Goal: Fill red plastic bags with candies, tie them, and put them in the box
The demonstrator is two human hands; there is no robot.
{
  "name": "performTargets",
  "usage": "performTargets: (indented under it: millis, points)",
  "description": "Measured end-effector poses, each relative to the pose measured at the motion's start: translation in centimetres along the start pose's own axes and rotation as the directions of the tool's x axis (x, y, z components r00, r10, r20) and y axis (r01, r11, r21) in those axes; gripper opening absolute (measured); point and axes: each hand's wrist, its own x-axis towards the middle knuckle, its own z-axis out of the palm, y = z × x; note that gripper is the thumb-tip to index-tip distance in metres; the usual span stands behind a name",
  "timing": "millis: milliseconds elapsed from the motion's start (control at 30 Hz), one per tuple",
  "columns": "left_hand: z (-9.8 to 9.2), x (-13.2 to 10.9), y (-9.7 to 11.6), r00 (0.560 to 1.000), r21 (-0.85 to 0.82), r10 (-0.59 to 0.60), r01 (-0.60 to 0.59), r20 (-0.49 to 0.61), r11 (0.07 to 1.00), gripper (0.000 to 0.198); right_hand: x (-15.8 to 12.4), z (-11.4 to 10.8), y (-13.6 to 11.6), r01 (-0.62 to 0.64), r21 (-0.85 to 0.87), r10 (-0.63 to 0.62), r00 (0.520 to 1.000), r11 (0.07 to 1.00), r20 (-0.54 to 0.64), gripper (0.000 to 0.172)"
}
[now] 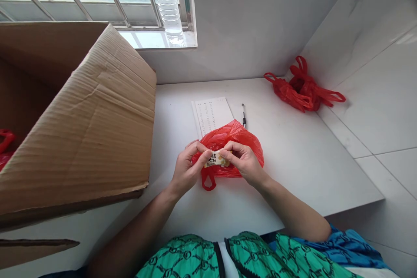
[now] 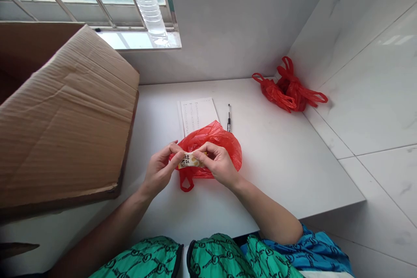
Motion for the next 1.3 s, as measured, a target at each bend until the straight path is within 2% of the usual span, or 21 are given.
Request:
performTargets:
  millis: [100, 300, 433, 667, 767, 833, 900, 1000, 1067, 1133, 1200, 1233, 1300]
  points:
    - [-0.33, 0.18, -0.21, 1.000, 0.049, 0.002, -0.003, 0.013, 0.999, 0.026, 0.13, -0.13, 0.18, -0.029, 0.013, 0.030, 0.999, 0.999, -0.037, 0.027]
    - [-0.90, 0.30, -0.45, 0.994, 0.226, 0.069, -0.087, 0.086, 0.970, 0.021, 0.37, -0.62, 0.19, -0.030, -0.007, 0.029, 0.993, 1.000, -0.111, 0.028]
    - [-0.79, 0.10, -0.14, 0.990, 0.247, 0.107, -0.127, 0.094, 0.961, 0.018, 0.44, -0.71, 0.20, -0.041, -0.002, 0.040, 0.994, 0.999, -0.105, 0.030]
    - [-0.81, 0.04, -0.10, 0.992, 0.253, 0.106, -0.120, 0.071, 0.960, 0.021, 0.38, -0.65, 0.32, -0.049, 0.005, 0.050, 0.996, 0.999, -0.080, 0.031]
    - [-0.83, 0.06, -0.22, 0.992, 0.254, 0.115, -0.126, 0.057, 0.959, 0.022, 0.34, -0.59, 0.20, -0.017, -0.041, 0.013, 0.996, 0.999, -0.092, 0.029]
    - [-0.82, 0.07, -0.30, 0.992, 0.272, 0.123, -0.126, 0.027, 0.954, 0.021, 0.29, -0.57, 0.11, 0.059, -0.149, -0.081, 0.987, 0.987, -0.142, 0.027]
    - [-0.79, 0.09, -0.36, 0.990, 0.317, 0.141, -0.131, -0.009, 0.939, 0.021, 0.24, -0.58, 0.12, 0.182, -0.351, -0.252, 0.954, 0.919, -0.162, 0.029]
    - [-0.66, 0.05, -0.31, 0.976, 0.409, 0.215, -0.187, -0.024, 0.893, 0.017, 0.18, -0.60, 0.39, 0.348, -0.677, -0.490, 0.871, 0.649, -0.022, 0.041]
    - [-0.54, -0.02, -0.20, 0.961, 0.460, 0.277, -0.242, -0.008, 0.854, 0.014, 0.16, -0.57, 0.63, 0.390, -0.788, -0.544, 0.835, 0.476, 0.084, 0.048]
    - [-0.45, -0.12, -0.10, 0.945, 0.491, 0.326, -0.290, 0.013, 0.821, 0.011, 0.11, -0.53, 0.79, 0.387, -0.834, -0.556, 0.823, 0.394, 0.119, 0.048]
    - [-0.39, -0.24, -0.05, 0.933, 0.490, 0.358, -0.331, 0.041, 0.807, 0.008, 0.00, -0.51, 0.79, 0.360, -0.838, -0.555, 0.828, 0.411, 0.083, 0.045]
    - [-0.37, -0.28, -0.05, 0.930, 0.477, 0.364, -0.343, 0.051, 0.809, 0.006, -0.08, -0.50, 0.72, 0.346, -0.815, -0.536, 0.842, 0.465, 0.052, 0.043]
    - [-0.32, -0.34, -0.10, 0.935, 0.442, 0.349, -0.337, 0.057, 0.831, 0.008, -0.25, -0.47, 0.42, 0.311, -0.684, -0.435, 0.900, 0.660, -0.010, 0.042]
